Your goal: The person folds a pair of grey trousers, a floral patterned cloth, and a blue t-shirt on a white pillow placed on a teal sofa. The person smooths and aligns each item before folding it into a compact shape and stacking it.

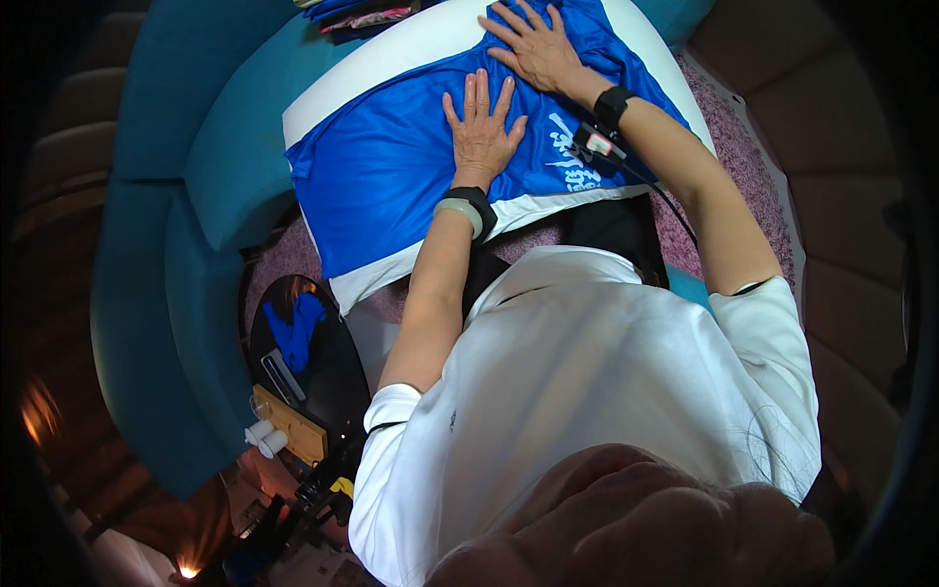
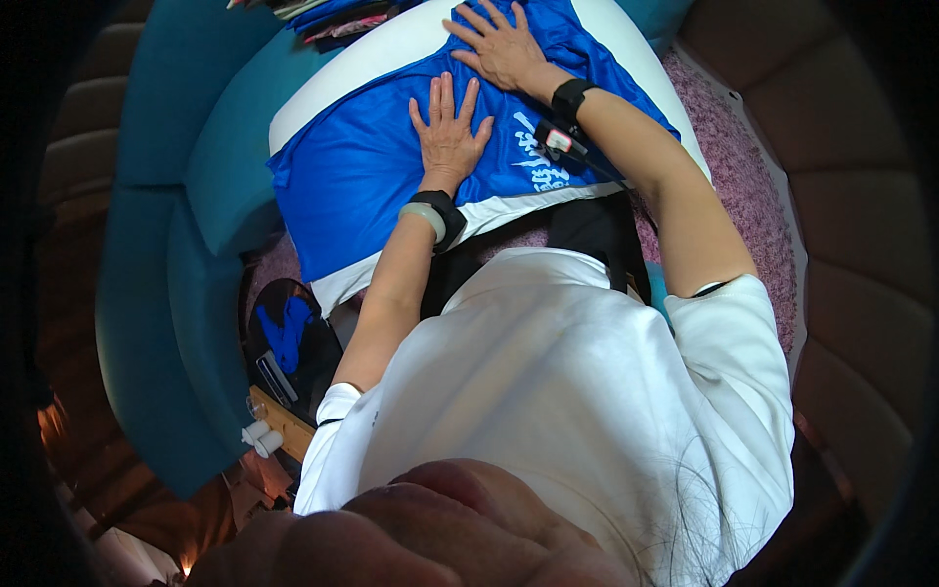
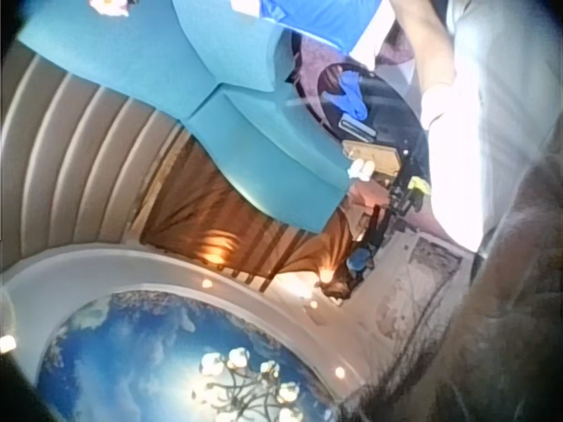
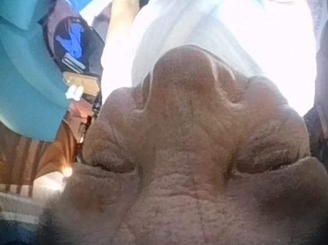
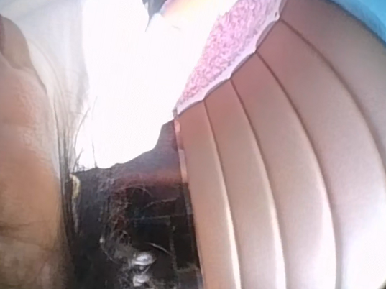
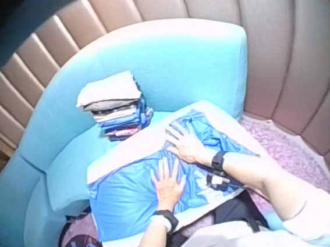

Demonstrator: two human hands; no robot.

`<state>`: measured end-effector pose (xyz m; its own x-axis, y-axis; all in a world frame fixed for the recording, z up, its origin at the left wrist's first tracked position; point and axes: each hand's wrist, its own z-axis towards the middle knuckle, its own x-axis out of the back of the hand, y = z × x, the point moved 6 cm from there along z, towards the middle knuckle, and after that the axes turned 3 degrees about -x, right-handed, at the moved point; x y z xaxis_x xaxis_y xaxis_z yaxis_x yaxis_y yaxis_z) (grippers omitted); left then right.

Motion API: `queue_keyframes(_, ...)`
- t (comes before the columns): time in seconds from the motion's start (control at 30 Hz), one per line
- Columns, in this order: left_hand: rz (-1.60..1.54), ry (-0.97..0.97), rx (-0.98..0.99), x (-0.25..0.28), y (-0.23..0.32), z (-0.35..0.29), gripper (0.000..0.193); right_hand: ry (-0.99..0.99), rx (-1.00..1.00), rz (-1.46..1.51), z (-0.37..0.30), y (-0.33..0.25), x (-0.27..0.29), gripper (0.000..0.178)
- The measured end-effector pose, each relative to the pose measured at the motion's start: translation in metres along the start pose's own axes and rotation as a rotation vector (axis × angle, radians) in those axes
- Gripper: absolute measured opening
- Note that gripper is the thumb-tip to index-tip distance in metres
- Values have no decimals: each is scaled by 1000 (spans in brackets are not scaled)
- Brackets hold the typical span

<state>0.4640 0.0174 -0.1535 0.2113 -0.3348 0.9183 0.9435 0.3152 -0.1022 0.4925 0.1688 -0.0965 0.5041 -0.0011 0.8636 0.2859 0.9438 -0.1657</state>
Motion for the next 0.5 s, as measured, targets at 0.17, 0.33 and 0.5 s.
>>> queue_keyframes(0.17, 11, -5, 6, 0, 0, -1, 70, -60, -42, -62, 21, 13, -4, 54)
queue_keyframes(0.33, -16, 4, 9, 0, 0, -1, 70, 104, -80, 39, 0, 12, 22, 51)
queue_keyframes(0.5, -21, -18, 13, 0, 0, -1, 71, 88, -154, 9, 4, 40, 9, 50)
